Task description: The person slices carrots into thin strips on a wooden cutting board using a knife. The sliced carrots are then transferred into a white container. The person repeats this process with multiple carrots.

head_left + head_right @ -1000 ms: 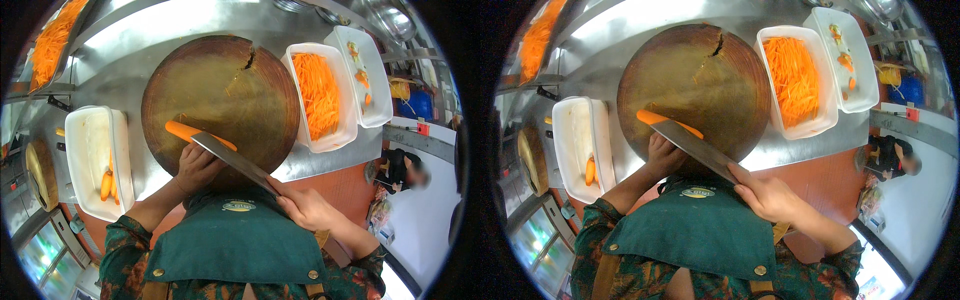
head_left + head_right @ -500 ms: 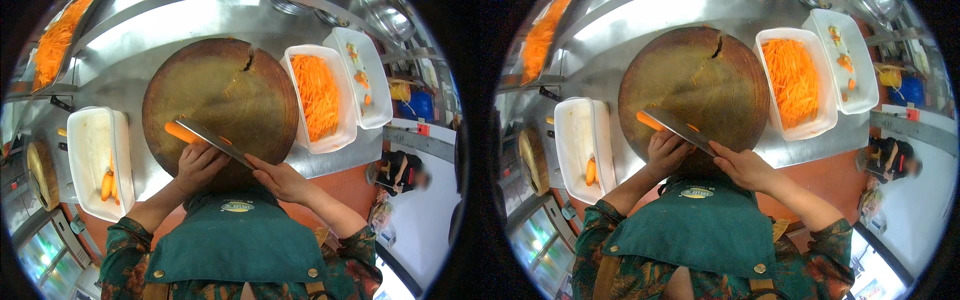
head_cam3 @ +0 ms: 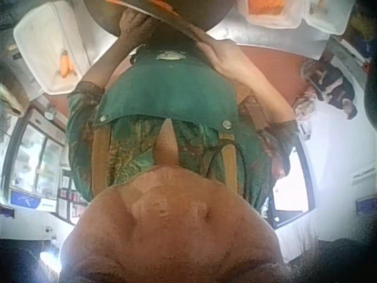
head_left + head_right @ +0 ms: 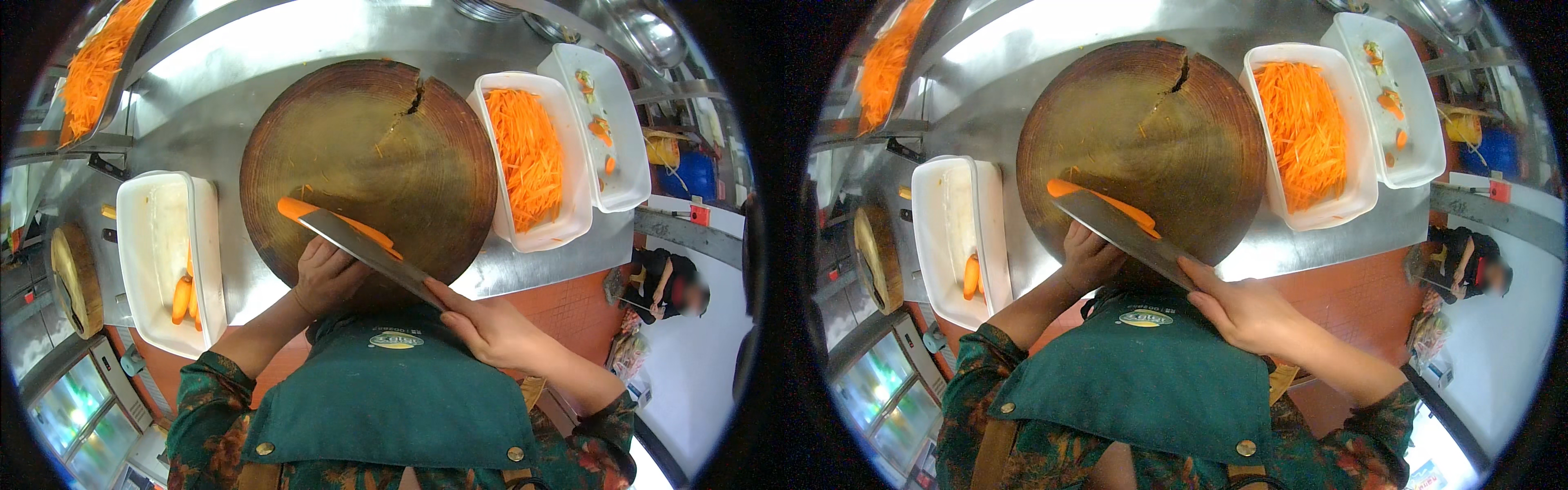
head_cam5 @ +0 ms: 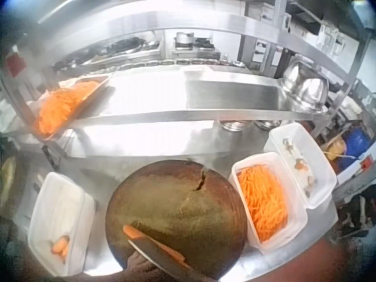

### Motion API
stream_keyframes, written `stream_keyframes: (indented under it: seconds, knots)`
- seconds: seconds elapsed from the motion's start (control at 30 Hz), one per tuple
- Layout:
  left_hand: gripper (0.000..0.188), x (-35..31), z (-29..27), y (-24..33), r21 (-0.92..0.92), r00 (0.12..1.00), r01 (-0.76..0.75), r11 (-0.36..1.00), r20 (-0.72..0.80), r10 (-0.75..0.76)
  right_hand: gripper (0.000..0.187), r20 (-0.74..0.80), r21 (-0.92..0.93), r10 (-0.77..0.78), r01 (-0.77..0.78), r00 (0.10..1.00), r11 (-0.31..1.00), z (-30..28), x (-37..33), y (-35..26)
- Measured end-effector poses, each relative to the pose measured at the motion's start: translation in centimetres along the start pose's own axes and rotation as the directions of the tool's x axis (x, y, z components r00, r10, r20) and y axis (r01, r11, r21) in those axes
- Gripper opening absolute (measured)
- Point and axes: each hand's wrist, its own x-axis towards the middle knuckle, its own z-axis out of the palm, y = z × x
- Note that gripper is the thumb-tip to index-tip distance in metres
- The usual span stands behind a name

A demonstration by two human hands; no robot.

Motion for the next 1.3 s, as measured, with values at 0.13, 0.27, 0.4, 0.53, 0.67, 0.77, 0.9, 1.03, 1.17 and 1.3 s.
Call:
stream_keyframes:
  seconds: [0.13,0.27,0.4,0.53,0.67,0.77,0.9,1.03,1.17,1.3]
  knots:
    - [0.021,0.1,-0.2,0.1,-0.004,1.000,-0.001,1.000,0.011,0.001,0.051,-0.024,-0.013,-0.068,0.068,0.997,0.998,0.9,2.7,1.0]
    - [0.021,0.5,-0.1,0.2,0.000,1.000,-0.003,1.000,-0.024,0.003,0.052,-0.135,-0.024,-0.209,0.208,0.969,0.978,2.4,4.8,2.9]
    - [0.020,0.1,0.4,0.2,0.013,0.998,0.012,1.000,-0.063,-0.011,0.052,-0.082,0.043,-0.122,0.126,0.989,0.991,1.9,6.4,1.8]
    - [0.021,-0.2,0.8,0.0,0.043,0.997,0.004,0.999,-0.083,0.000,0.051,-0.064,0.021,-0.089,0.090,0.994,0.996,2.3,8.0,2.7]
    - [0.023,-0.1,0.9,0.0,0.016,0.995,0.006,1.000,-0.104,-0.004,0.051,-0.071,0.033,-0.099,0.101,0.993,0.994,1.8,5.9,1.5]
    - [0.025,0.0,0.4,0.0,0.001,0.996,0.000,1.000,-0.085,0.000,0.053,0.007,0.031,-0.009,0.009,1.000,0.999,-0.1,2.3,-0.7]
    - [0.034,-0.5,0.7,-0.2,0.001,0.999,0.007,1.000,-0.050,-0.007,0.053,-0.015,0.054,-0.036,0.037,0.999,0.998,-0.1,0.2,-0.2]
    - [0.037,-0.6,0.8,-0.1,0.002,0.999,0.010,1.000,-0.033,-0.010,0.053,-0.022,0.011,-0.021,0.022,1.000,1.000,0.6,1.2,0.1]
    - [0.029,0.1,0.3,0.1,0.034,0.998,0.017,0.999,-0.057,-0.015,0.051,-0.076,0.046,-0.105,0.108,0.992,0.993,1.9,5.2,0.8]
    - [0.028,-0.1,0.8,0.0,0.019,0.995,0.008,1.000,-0.103,-0.006,0.051,-0.099,0.004,-0.128,0.129,0.987,0.992,2.7,8.0,2.3]
